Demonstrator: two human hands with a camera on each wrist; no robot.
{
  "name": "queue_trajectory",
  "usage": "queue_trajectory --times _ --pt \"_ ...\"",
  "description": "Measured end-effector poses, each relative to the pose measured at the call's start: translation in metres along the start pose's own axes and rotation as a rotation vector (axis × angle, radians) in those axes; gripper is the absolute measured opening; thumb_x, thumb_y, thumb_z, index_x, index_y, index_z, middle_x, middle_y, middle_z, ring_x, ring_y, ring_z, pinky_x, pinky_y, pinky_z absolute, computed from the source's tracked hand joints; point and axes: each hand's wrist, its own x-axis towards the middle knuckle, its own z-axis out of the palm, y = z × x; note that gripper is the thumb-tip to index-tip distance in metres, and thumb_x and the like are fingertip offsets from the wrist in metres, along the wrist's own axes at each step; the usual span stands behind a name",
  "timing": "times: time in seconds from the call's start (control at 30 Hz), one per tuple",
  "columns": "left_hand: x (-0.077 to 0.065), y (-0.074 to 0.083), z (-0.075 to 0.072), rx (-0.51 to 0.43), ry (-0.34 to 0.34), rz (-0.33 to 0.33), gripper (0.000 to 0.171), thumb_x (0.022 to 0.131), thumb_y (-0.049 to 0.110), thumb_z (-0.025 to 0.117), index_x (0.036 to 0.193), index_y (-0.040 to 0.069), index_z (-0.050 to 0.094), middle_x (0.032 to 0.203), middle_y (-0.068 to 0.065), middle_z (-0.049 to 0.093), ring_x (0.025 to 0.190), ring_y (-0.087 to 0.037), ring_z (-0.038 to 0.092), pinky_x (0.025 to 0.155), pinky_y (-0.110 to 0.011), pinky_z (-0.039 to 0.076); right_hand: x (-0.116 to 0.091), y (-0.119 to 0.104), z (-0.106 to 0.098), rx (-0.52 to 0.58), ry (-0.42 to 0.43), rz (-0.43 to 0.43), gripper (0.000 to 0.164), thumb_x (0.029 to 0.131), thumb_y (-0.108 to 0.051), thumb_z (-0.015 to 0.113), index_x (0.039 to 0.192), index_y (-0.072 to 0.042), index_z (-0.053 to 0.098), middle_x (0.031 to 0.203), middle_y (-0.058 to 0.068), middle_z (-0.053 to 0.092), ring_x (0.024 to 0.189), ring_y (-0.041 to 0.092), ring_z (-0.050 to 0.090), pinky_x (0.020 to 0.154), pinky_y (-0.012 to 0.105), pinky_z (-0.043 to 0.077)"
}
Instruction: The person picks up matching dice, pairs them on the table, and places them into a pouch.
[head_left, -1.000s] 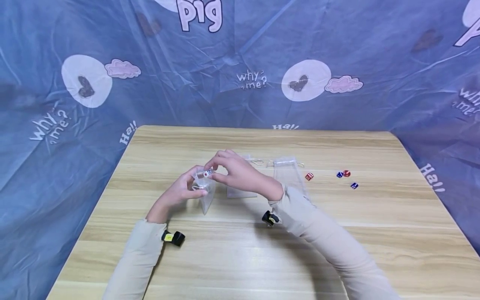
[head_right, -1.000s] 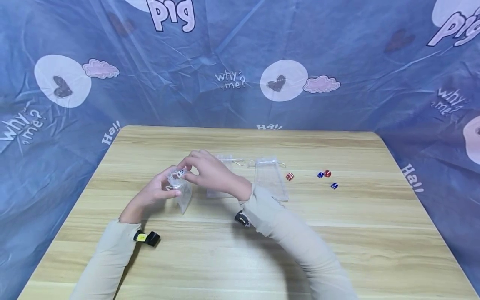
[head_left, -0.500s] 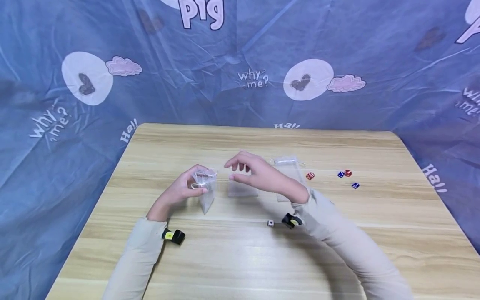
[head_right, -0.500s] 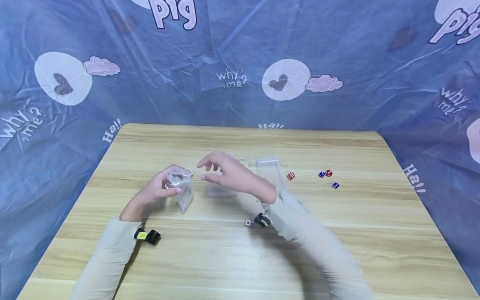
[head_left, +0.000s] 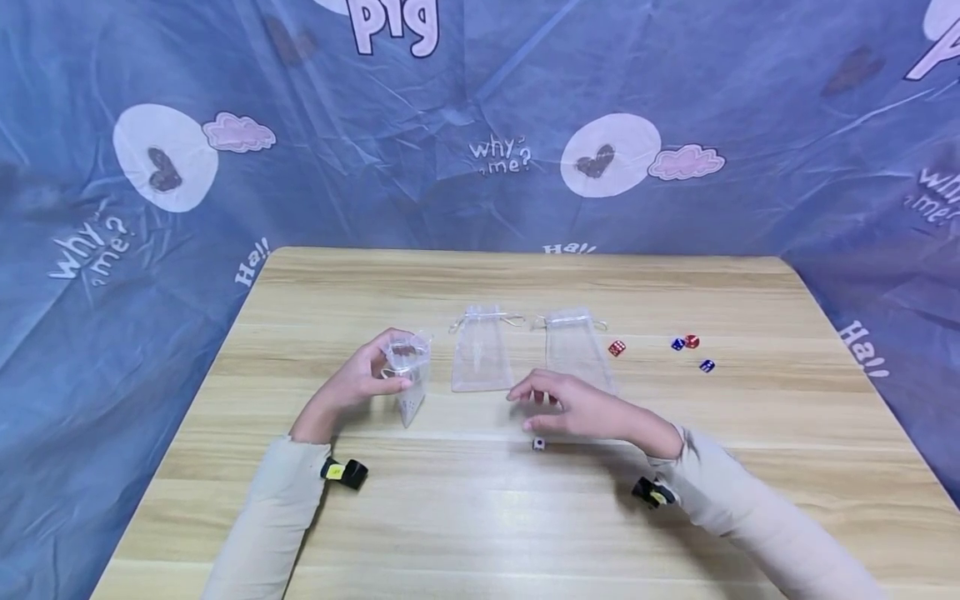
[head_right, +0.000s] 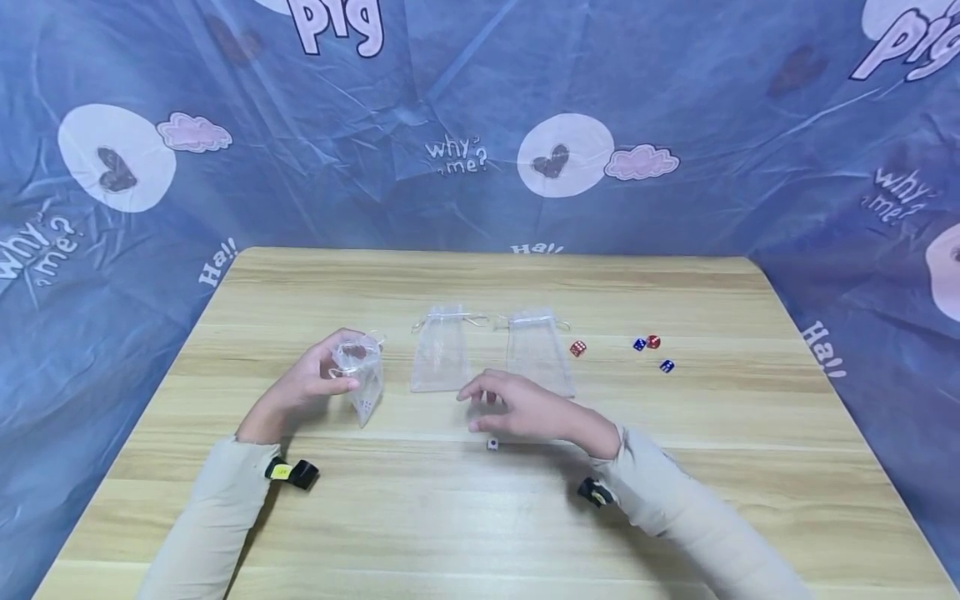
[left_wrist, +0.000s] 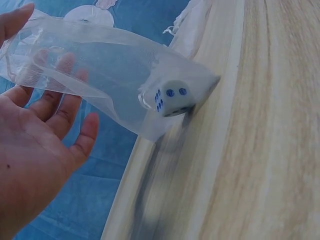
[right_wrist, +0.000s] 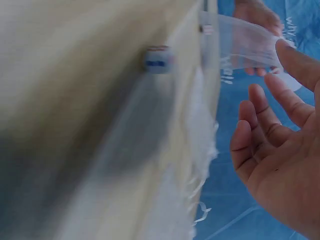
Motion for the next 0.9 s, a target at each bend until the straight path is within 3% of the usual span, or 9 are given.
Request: queue_trajectory --times 0.23,0.43,0.6,0.9 --pt "0.0 0.002 0.0 0.01 -0.004 0.018 0.053 0.082 0.001 0.065 0.129 -0.007 0.042 0.115 0.01 0.058 0.106 -0.008 0.057 0.096 -0.027 0.045 -0.019 0.016 0.01 0.071 -0.037 0.072 0.039 0.087 -0.028 0.07 0.12 -0.011 0.059 0.12 0.006 0.064 0.109 0.023 0.059 0.097 0.035 0.049" --pt "-0.001 0.002 -0.001 0.015 -0.007 0.001 0.055 0.082 0.002 0.065 0.13 -0.006 0.042 0.116 0.01 0.058 0.107 -0.008 0.056 0.097 -0.028 0.045 -0.026 0.03 0.02 0.075 -0.051 0.058 0.035 0.085 -0.023 0.072 0.117 -0.013 0.063 0.104 0.001 0.062 0.091 0.014 0.056 0.082 0.024 0.05" --pt "-0.001 0.002 -0.002 0.013 0.002 -0.004 0.055 0.081 0.002 0.065 0.13 -0.006 0.042 0.116 0.009 0.057 0.107 -0.009 0.056 0.098 -0.028 0.045 -0.025 0.036 0.025 0.005 -0.064 0.012 0.032 0.084 -0.021 0.073 0.114 -0.013 0.065 0.093 -0.002 0.058 0.082 0.008 0.05 0.074 0.02 0.047" --pt "-0.002 0.003 -0.001 0.015 -0.006 -0.002 0.054 0.081 0.002 0.065 0.129 -0.006 0.042 0.113 0.01 0.059 0.104 -0.009 0.058 0.096 -0.029 0.047 -0.021 0.035 0.026 -0.122 -0.074 -0.002 0.017 0.087 -0.015 0.07 0.103 -0.014 0.068 0.092 -0.008 0.058 0.082 0.003 0.049 0.073 0.02 0.046"
